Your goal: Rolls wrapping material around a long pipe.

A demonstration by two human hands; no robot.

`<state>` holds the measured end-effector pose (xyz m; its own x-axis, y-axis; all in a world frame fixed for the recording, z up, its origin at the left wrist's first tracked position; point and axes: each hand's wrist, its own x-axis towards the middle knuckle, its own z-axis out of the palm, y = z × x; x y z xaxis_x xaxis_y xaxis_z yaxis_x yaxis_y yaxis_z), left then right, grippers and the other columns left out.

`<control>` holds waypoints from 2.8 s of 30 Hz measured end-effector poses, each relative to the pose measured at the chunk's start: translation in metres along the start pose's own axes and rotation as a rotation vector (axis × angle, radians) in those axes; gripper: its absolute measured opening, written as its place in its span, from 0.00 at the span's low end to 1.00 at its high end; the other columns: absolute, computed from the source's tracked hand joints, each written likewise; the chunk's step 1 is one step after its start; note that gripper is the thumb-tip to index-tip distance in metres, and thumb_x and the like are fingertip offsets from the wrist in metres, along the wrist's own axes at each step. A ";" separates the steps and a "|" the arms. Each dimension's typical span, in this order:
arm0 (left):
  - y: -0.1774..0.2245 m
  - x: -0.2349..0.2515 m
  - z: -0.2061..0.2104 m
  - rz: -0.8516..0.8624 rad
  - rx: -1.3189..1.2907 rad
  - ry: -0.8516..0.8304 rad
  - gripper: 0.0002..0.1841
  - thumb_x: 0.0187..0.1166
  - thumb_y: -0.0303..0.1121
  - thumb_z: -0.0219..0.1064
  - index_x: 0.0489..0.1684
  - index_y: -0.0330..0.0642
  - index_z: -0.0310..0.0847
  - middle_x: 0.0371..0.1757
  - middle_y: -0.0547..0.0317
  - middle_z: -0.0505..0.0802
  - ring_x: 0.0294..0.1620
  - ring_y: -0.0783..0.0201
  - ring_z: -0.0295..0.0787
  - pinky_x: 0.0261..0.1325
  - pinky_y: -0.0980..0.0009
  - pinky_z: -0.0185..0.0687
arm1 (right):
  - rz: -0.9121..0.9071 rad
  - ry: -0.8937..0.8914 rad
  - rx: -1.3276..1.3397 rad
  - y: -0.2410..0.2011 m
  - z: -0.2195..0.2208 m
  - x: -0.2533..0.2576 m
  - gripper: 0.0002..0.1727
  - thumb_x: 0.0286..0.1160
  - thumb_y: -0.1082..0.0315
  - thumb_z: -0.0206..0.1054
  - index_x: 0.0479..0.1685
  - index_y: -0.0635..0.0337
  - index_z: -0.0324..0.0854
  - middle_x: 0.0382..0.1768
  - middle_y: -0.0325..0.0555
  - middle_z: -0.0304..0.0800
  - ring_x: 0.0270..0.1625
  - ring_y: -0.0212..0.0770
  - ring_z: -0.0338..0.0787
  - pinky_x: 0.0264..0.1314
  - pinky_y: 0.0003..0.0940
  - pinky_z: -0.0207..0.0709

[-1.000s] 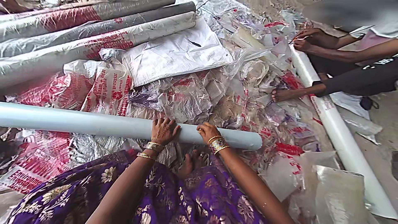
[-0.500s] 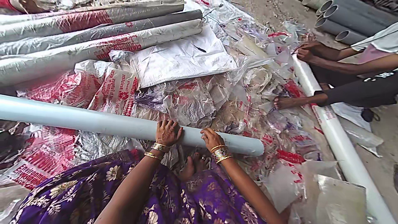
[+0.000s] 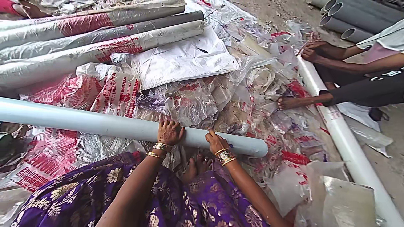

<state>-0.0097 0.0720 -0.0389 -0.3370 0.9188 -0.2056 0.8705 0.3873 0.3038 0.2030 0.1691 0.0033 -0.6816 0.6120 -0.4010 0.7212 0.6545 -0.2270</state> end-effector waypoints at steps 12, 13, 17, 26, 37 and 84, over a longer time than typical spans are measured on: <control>0.001 0.005 -0.007 -0.009 -0.029 -0.058 0.32 0.88 0.57 0.44 0.64 0.40 0.86 0.65 0.39 0.90 0.73 0.36 0.81 0.77 0.37 0.63 | -0.030 0.503 0.362 0.051 0.026 -0.059 0.13 0.65 0.70 0.78 0.26 0.75 0.87 0.38 0.64 0.92 0.38 0.57 0.92 0.44 0.50 0.85; 0.001 0.004 -0.006 -0.007 -0.028 -0.051 0.32 0.88 0.57 0.45 0.64 0.40 0.86 0.65 0.39 0.90 0.73 0.36 0.81 0.77 0.37 0.63 | -0.034 0.463 0.354 0.040 0.021 -0.048 0.12 0.65 0.70 0.77 0.25 0.75 0.86 0.38 0.64 0.92 0.38 0.57 0.92 0.43 0.51 0.84; 0.001 0.002 -0.003 -0.001 -0.027 -0.016 0.31 0.87 0.56 0.45 0.64 0.40 0.86 0.66 0.39 0.90 0.73 0.36 0.81 0.78 0.37 0.62 | 0.086 0.125 0.325 0.004 -0.008 -0.007 0.12 0.72 0.70 0.74 0.43 0.74 0.86 0.48 0.63 0.91 0.51 0.60 0.91 0.57 0.57 0.81; 0.001 0.003 -0.002 0.002 -0.040 -0.007 0.30 0.88 0.55 0.47 0.63 0.40 0.86 0.65 0.38 0.90 0.73 0.35 0.81 0.78 0.36 0.62 | 0.067 -0.103 0.161 -0.009 -0.021 0.012 0.16 0.83 0.68 0.65 0.65 0.61 0.85 0.66 0.59 0.87 0.65 0.58 0.88 0.67 0.58 0.78; 0.000 -0.001 -0.004 -0.001 -0.053 -0.023 0.31 0.88 0.56 0.46 0.69 0.42 0.84 0.69 0.37 0.88 0.76 0.34 0.78 0.80 0.35 0.60 | 0.044 0.095 0.369 0.003 -0.004 0.004 0.11 0.79 0.75 0.66 0.52 0.75 0.85 0.58 0.65 0.89 0.60 0.57 0.89 0.69 0.50 0.78; -0.001 0.005 -0.004 -0.002 -0.035 -0.045 0.30 0.87 0.56 0.47 0.66 0.43 0.85 0.67 0.40 0.90 0.75 0.37 0.80 0.78 0.37 0.62 | 0.044 0.040 -0.023 -0.001 0.006 -0.016 0.15 0.81 0.78 0.56 0.57 0.66 0.87 0.69 0.62 0.83 0.64 0.64 0.89 0.58 0.56 0.84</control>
<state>-0.0138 0.0767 -0.0368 -0.3221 0.9137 -0.2476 0.8564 0.3927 0.3352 0.2135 0.1564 0.0049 -0.6544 0.6571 -0.3740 0.7476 0.6366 -0.1895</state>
